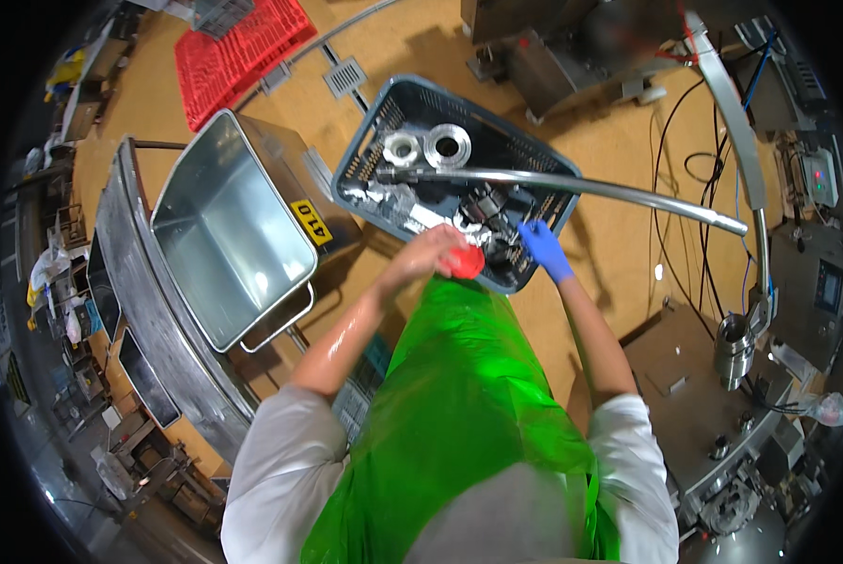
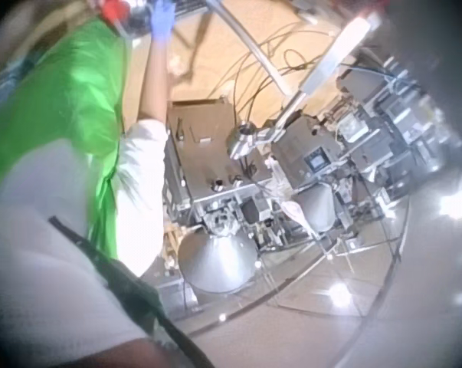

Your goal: The person cleans a metal rod with a red cloth and places it in a basket. They then pick up small metal parts from the basket and insert them into a circular opening on a machine, repeating this process several times.

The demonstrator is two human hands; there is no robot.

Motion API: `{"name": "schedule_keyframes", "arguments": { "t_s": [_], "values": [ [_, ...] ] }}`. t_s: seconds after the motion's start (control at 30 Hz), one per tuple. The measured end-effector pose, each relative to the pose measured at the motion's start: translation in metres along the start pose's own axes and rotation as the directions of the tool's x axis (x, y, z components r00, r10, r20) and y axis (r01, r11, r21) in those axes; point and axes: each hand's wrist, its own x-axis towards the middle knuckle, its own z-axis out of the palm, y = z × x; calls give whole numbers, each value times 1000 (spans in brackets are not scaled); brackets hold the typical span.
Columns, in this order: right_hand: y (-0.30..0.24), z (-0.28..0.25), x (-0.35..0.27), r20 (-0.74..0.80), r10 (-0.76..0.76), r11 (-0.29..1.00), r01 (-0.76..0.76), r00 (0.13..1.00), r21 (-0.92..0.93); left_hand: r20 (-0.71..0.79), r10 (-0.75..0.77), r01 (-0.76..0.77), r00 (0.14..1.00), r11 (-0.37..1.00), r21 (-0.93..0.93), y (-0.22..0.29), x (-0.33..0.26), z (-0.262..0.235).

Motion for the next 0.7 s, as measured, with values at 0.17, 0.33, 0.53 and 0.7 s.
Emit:
{"name": "schedule_keyframes", "arguments": {
  "t_s": [0.17,0.33,0.53,0.7],
  "values": [
    [-26,63,102,-240,296,887,-359,925,-290,-256,-143,190,956,967,168,-94,167,-95],
    [14,101,195,-147,238,809,-280,960,-517,-389,-53,294,920,751,591,-123,264,-116],
    [-43,110,170,-241,399,709,-465,885,-530,-309,-350,459,884,776,433,-150,311,-109],
    [-41,115,153,-444,421,787,-562,791,-253,-383,-352,500,854,760,415,-153,323,-102]
  ]
}}
